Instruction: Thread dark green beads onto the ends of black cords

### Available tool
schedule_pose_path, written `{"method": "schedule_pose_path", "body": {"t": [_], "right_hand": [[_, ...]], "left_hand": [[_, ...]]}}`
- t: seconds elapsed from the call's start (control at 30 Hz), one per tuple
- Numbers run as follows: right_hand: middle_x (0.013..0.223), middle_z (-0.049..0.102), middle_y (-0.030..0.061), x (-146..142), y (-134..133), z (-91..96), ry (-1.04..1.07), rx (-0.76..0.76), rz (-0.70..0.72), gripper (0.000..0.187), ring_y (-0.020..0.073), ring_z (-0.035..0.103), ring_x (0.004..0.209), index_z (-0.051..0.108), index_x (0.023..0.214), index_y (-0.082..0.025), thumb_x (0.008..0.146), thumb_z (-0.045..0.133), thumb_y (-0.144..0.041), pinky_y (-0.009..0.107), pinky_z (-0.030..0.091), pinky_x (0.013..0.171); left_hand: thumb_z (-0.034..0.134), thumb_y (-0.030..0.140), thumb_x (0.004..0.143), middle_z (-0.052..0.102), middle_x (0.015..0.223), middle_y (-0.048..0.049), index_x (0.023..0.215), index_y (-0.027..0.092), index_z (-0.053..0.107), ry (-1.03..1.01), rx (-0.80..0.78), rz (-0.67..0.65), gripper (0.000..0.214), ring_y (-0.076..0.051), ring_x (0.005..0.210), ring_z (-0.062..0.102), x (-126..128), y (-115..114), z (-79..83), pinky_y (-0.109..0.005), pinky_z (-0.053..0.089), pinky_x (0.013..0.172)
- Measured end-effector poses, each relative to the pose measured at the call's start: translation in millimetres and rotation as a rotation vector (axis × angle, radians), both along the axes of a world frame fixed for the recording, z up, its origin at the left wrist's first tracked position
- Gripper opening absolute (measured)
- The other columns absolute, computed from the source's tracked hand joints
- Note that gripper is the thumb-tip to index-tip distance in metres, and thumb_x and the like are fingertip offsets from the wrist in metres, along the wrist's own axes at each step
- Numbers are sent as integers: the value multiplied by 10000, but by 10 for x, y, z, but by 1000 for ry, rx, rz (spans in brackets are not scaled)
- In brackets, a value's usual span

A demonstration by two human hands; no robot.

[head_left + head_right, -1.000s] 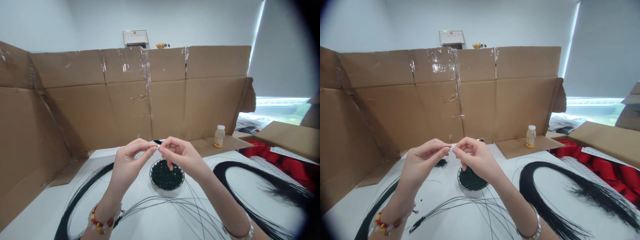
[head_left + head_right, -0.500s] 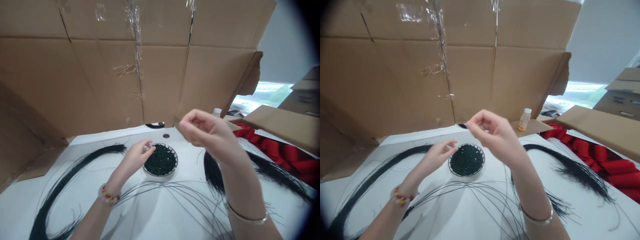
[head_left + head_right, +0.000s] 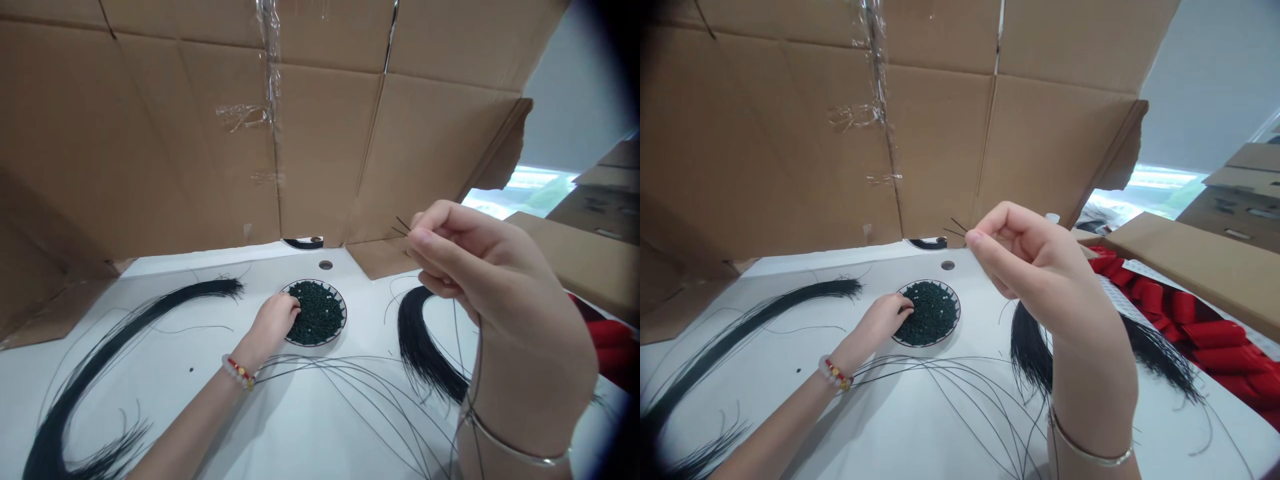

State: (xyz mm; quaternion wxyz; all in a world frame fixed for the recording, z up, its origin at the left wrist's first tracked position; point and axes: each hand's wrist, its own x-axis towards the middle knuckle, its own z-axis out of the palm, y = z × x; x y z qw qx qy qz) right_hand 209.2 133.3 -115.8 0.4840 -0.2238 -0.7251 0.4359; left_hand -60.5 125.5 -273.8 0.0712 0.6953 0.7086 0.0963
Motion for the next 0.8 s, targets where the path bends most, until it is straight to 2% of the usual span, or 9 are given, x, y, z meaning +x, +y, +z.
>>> {"method": "schedule_pose_path", "body": {"t": [0.17,0.33,0.47,0.67,0.8], "right_hand": [[604,402,-49,28,-16,18,10,18,6,238,47,328,489,604,805,-204,993,693,-319,183,237,412],[586,377,-55,36,-23,21,-16,37,31,232,57,306,485,589,810,-204,1000,677,-306,203,207,405],[620,443,-40,65,-49,46,17,79,12,204,44,347,502,597,818,-182,1000,669,-237,194,223,405],[584,384,-40,220,-134,91,36,140,-125,178,59,332,482,618,811,-182,981,669,-192,225,207,391],[602,372,-23,279,-159,72,63,177,-244,191,79,329,497,616,780,-192,962,674,-180,242,202,380]], "left_hand": [[644,297,996,733,1147,-77,1089,162,708,-67,42,-16,176,-224,1027,708,-108,80,-108,-456,579,939],[655,316,989,743,1033,-56,1025,152,710,-98,49,-24,177,-209,945,716,-150,70,-85,-435,589,892],[649,318,993,744,985,-46,986,147,710,-120,49,-43,181,-199,900,717,-148,59,-74,-422,592,866],[645,311,995,750,1094,-70,1038,157,718,-168,78,-34,176,-223,1007,714,-162,109,-98,-462,563,953],[661,317,984,759,999,-52,969,150,722,-223,81,-24,178,-208,937,721,-149,85,-65,-444,572,916]]}}
